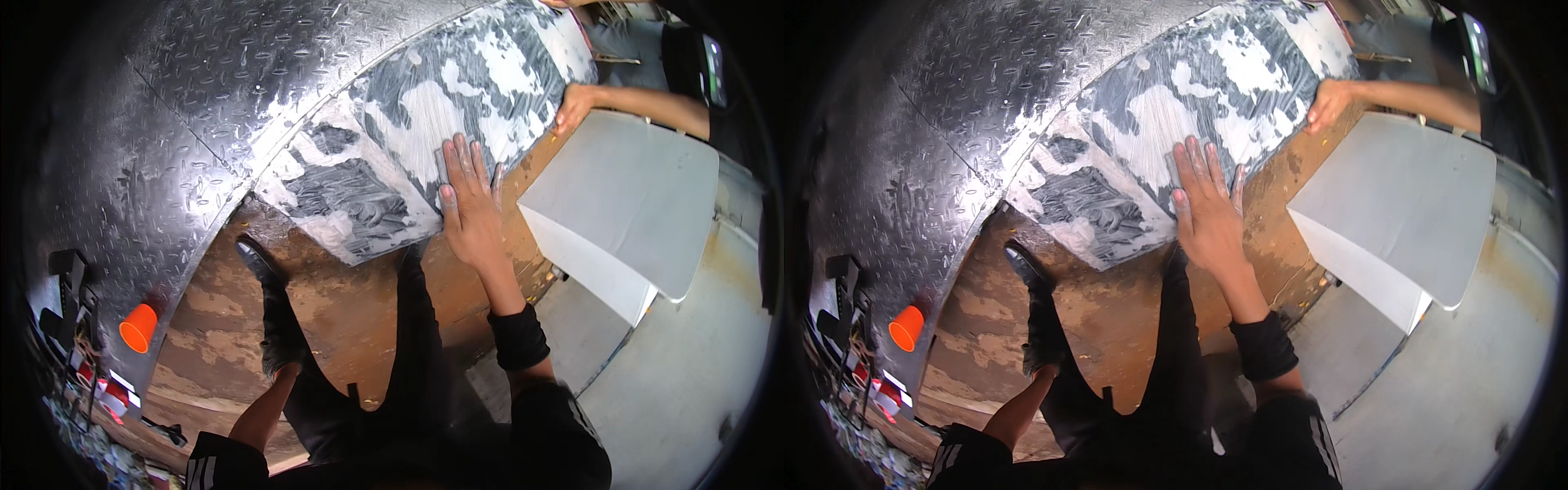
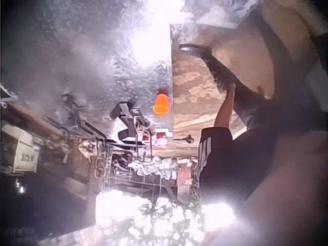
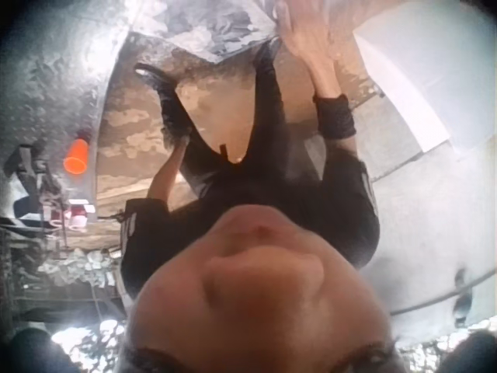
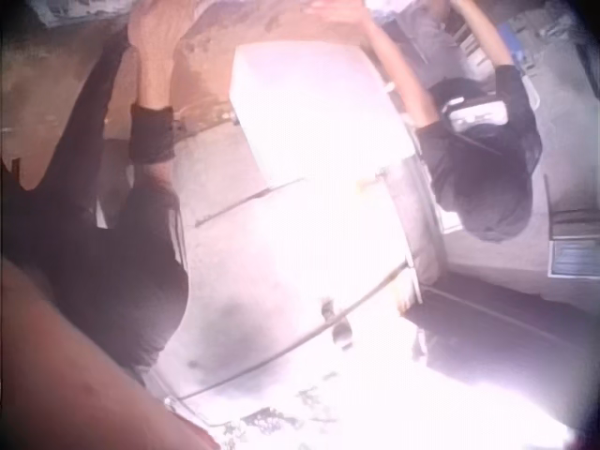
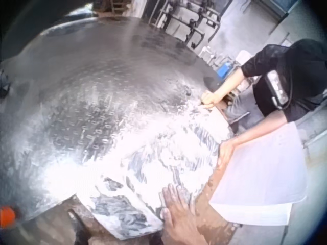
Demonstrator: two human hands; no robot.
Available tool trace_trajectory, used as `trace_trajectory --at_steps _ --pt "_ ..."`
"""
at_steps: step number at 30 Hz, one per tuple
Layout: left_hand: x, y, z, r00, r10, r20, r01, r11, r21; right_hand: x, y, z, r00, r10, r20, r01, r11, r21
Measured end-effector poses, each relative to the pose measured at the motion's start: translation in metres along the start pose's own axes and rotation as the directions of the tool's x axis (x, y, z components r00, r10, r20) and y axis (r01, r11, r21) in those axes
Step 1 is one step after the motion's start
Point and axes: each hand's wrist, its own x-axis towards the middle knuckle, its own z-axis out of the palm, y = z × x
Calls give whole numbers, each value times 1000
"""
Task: The person smooths a white substance on a metal surface using their hand. They repeatedly rub and press the material to flatten it, while another person works nearby on the same surface.
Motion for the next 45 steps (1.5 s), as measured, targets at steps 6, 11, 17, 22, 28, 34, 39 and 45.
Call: trace_trajectory --at_steps 6,11,17,22,28,34,39,45 --pt "-1 13 8 1000 -16 -13 16 1000 -4 49 8 -2 987 -129 -100 133 990 40" --pt "7 25 7 999 33 -24 -33 999 13 85 23 -7 942 -209 -262 207 978 -34" --pt "11 13 5 996 67 -53 -66 998 21 28 29 7 980 -114 -162 115 993 -3" --pt "24 -12 11 983 171 -73 -174 984 -39 51 23 1 961 -164 -224 188 978 89" --pt "47 -1 -3 989 136 -52 -132 989 66 89 14 -4 959 -110 -261 108 994 -22" --pt "24 23 -31 998 -66 -3 66 992 106 32 -12 16 970 -143 -198 134 989 -56" --pt "18 12 -22 1000 15 16 -16 997 69 52 -24 18 951 -162 -262 184 981 63" --pt "19 22 -14 996 11 87 -6 999 -48 81 -29 11 930 -154 -332 145 988 -54"
